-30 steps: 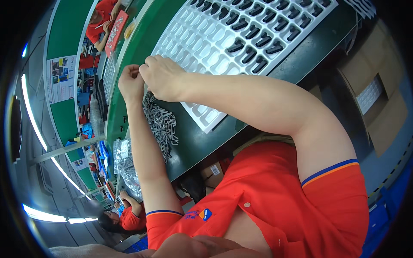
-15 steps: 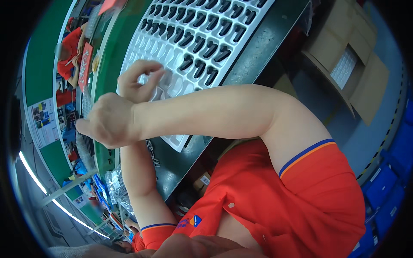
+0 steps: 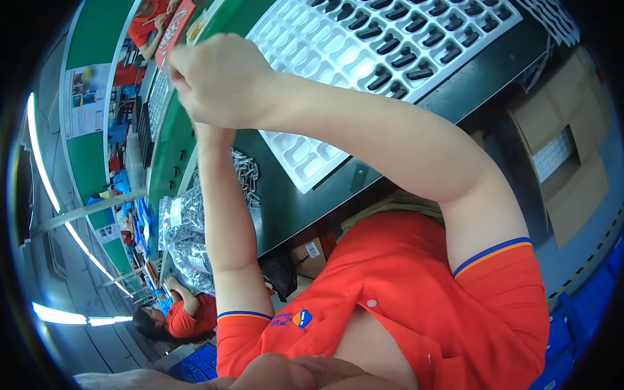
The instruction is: The recorder is picking up small electronic components and placing them into individual slots of a grid-pattern tray.
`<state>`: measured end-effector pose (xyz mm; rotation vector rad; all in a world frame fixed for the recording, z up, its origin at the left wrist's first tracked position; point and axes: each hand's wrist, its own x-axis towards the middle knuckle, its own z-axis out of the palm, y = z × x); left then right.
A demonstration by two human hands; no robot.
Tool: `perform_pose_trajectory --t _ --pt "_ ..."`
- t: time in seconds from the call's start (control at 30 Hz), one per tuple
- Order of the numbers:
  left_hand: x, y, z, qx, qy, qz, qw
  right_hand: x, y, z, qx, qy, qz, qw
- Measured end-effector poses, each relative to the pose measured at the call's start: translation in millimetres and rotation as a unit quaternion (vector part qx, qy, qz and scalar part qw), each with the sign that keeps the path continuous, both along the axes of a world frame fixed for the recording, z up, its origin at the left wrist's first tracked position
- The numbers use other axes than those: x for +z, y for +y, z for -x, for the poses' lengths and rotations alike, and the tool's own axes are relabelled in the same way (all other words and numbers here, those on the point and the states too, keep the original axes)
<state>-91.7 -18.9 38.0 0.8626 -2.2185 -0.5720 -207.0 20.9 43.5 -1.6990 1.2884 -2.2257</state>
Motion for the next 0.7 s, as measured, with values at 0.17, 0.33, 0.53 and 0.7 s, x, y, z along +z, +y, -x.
perform_pose_trajectory --t 0.17,0.33,0.53,0.7 --pt "-10.9 -6.1 -121.7 0.158 0.301 -0.195 0.92 -34.6 -3.7 -43.0 0.167 0.327 -0.248 0.897" --pt "-35.5 12.5 -147.8 0.228 0.34 -0.112 0.905 -55.9 2.6 -68.6 0.259 0.435 -0.219 0.834" --pt "-35.4 14.6 -136.2 0.173 0.301 -0.095 0.933 -62.4 6.1 -80.0 0.289 0.427 -0.246 0.821" --pt "-38.1 12.7 -135.8 0.164 0.289 -0.112 0.937 -53.7 11.2 -71.9 0.276 0.366 -0.256 0.851"
